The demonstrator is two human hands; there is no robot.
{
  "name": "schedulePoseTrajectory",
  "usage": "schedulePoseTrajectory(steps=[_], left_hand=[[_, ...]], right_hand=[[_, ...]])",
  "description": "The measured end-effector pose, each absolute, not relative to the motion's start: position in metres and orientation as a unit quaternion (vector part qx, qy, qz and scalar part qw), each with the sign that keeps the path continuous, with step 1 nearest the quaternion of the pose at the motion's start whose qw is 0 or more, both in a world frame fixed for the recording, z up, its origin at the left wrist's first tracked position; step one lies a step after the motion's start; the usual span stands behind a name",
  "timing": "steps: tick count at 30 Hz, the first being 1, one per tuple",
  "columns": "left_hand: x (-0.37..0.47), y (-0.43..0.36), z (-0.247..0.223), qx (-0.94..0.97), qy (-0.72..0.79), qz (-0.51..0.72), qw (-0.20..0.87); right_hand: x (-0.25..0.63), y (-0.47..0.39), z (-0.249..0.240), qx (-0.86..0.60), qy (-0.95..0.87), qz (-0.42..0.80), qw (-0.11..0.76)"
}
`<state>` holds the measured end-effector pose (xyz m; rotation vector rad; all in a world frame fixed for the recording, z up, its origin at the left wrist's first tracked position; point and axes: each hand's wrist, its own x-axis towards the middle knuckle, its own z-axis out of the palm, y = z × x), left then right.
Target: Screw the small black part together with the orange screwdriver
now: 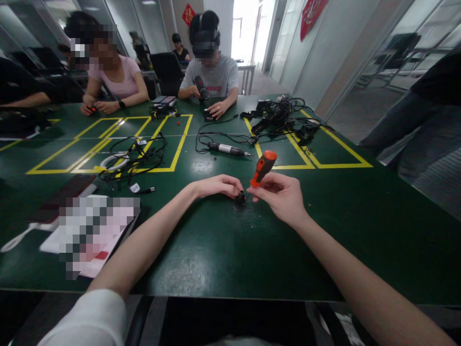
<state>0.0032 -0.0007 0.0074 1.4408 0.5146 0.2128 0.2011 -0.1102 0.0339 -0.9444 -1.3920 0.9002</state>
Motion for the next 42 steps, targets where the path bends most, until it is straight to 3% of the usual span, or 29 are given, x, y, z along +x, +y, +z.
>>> schedulePoseTrajectory(steps=[10,42], left_hand=[[0.0029,-0.0032,0.0112,0.653,0.222,0.096,0.718],[0.0025,-0.0006,0.0079,0.651,0.230,0.092,0.717]], right_hand=[[0.2016,-0.1110,0.0301,-0.363,-0.641,0.415,0.534],[0.1996,-0.1110,0.0335,-0.369,-0.625,0.394,0.564]])
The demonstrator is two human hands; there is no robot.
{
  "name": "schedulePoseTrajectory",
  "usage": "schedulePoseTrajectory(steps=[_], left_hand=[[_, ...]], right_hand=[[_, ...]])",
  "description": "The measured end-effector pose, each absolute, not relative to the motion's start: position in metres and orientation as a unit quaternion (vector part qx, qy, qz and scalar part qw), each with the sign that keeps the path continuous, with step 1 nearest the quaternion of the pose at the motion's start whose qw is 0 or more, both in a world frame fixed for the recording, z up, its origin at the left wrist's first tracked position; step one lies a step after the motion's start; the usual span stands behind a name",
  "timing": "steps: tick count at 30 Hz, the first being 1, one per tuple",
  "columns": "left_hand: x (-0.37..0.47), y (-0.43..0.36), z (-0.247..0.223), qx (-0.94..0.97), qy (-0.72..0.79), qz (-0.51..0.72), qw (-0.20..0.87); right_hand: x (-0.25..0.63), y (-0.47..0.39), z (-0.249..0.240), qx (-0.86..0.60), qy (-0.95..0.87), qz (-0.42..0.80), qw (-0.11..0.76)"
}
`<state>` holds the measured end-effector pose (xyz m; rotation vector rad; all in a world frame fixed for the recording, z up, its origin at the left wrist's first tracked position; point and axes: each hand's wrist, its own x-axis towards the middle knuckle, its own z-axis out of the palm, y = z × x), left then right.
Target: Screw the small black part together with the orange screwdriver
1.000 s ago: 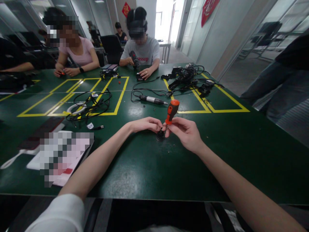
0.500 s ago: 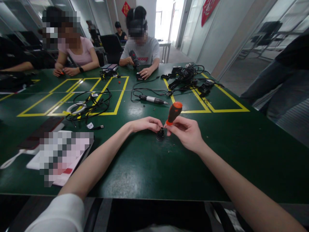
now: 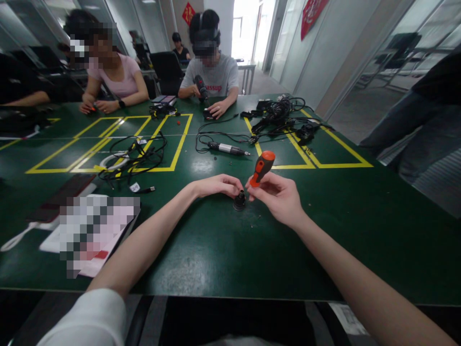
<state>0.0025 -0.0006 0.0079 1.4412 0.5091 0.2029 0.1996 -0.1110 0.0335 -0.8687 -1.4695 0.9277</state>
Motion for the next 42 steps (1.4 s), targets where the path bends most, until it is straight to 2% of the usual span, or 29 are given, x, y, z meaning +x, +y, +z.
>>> schedulePoseTrajectory(steps=[21,28,35,42], left_hand=[[0.0026,0.0007,0.0059,0.653,0.225,0.093,0.718],[0.0038,-0.0019,0.0100,0.657,0.221,0.095,0.715],[0.0030,-0.0014,0.0098,0.650,0.230,0.095,0.718],[0.0024,-0.0011,0.0092,0.656,0.220,0.094,0.716]], right_hand=[[0.2022,-0.1099,0.0330,-0.358,-0.649,0.384,0.551],[0.1991,-0.1106,0.0271,-0.333,-0.626,0.446,0.547],[0.1985,-0.1122,0.0326,-0.375,-0.624,0.407,0.552],[0.2018,-0.1100,0.0335,-0.353,-0.653,0.401,0.537]])
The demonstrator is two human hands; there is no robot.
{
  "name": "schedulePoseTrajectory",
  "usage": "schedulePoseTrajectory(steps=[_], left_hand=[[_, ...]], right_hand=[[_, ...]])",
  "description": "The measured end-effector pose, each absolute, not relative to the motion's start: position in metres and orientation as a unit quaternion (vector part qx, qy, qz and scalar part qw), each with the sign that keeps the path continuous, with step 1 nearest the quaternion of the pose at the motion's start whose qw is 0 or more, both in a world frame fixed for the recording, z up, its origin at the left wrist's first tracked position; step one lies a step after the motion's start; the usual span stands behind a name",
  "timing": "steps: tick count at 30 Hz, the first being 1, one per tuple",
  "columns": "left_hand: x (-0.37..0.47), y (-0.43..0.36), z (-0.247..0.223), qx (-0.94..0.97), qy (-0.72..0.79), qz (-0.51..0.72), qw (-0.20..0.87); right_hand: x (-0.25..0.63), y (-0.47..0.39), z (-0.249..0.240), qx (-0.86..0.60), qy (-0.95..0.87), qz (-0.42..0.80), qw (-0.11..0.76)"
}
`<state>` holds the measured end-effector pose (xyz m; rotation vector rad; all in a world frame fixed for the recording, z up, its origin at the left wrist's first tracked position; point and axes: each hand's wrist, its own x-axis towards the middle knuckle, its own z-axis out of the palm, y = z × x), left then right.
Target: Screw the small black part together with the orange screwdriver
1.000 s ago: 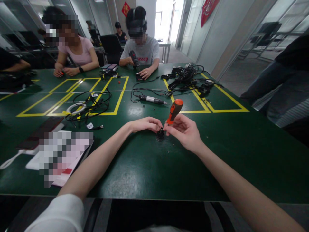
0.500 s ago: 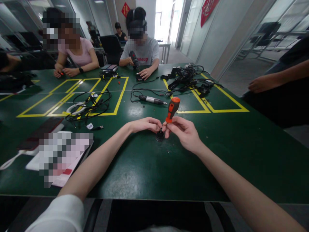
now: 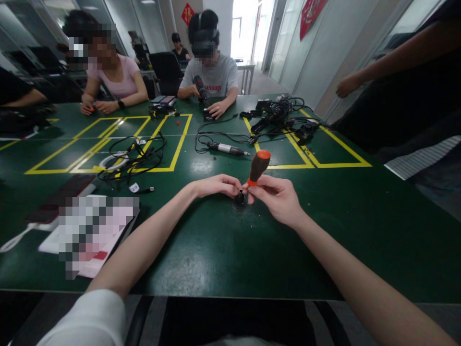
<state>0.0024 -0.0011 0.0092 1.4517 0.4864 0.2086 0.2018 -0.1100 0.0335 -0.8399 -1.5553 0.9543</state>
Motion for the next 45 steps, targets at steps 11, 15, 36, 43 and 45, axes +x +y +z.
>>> schedulePoseTrajectory(steps=[11,15,36,43,45], left_hand=[[0.001,0.000,0.007,0.651,0.219,0.102,0.720],[0.000,-0.001,0.007,0.644,0.212,0.087,0.730],[0.002,0.000,0.000,0.642,0.228,0.070,0.728],[0.002,-0.001,0.001,0.641,0.226,0.071,0.730],[0.002,-0.002,0.003,0.635,0.234,0.069,0.733]], right_hand=[[0.199,-0.111,0.029,-0.363,-0.629,0.414,0.549],[0.200,-0.110,0.032,-0.366,-0.639,0.402,0.545],[0.200,-0.110,0.031,-0.378,-0.605,0.400,0.576],[0.201,-0.109,0.031,-0.383,-0.601,0.399,0.576],[0.201,-0.109,0.031,-0.386,-0.602,0.399,0.573]])
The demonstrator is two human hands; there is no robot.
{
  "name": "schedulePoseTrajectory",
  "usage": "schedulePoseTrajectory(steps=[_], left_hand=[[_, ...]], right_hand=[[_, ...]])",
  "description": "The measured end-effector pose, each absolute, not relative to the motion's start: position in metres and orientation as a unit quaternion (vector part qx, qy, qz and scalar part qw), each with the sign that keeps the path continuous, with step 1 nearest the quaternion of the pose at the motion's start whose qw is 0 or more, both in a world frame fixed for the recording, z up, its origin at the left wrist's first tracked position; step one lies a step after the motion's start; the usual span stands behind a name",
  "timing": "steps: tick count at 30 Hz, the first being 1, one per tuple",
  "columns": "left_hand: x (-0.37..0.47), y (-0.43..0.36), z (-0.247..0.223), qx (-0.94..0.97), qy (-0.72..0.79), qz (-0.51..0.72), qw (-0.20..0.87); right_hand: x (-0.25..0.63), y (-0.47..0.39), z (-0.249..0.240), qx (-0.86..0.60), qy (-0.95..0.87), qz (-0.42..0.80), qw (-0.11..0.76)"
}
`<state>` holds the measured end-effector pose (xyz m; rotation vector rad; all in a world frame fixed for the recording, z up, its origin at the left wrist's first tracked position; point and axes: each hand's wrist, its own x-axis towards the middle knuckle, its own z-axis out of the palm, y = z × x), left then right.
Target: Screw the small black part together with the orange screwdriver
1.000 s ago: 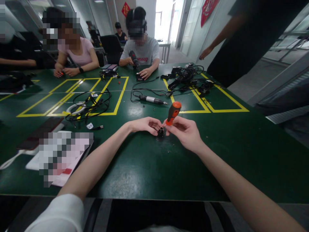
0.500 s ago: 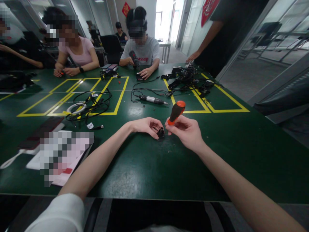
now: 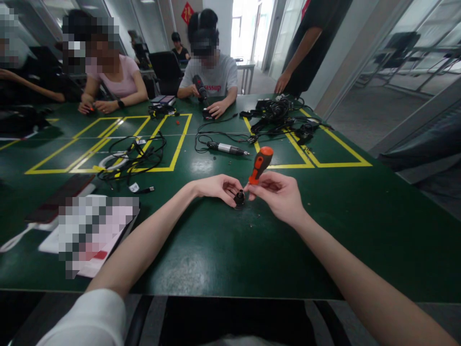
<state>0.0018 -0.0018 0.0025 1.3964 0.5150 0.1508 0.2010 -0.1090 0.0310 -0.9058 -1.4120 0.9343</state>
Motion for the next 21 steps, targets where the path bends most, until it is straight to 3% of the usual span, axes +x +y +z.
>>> schedulePoseTrajectory(steps=[13,21], left_hand=[[0.0016,-0.0038,0.0076,0.648,0.233,0.068,0.722],[0.0021,-0.0032,0.0064,0.635,0.240,0.064,0.732]], right_hand=[[0.2013,-0.1109,0.0302,-0.349,-0.608,0.436,0.565],[0.2011,-0.1116,0.0339,-0.403,-0.606,0.396,0.560]])
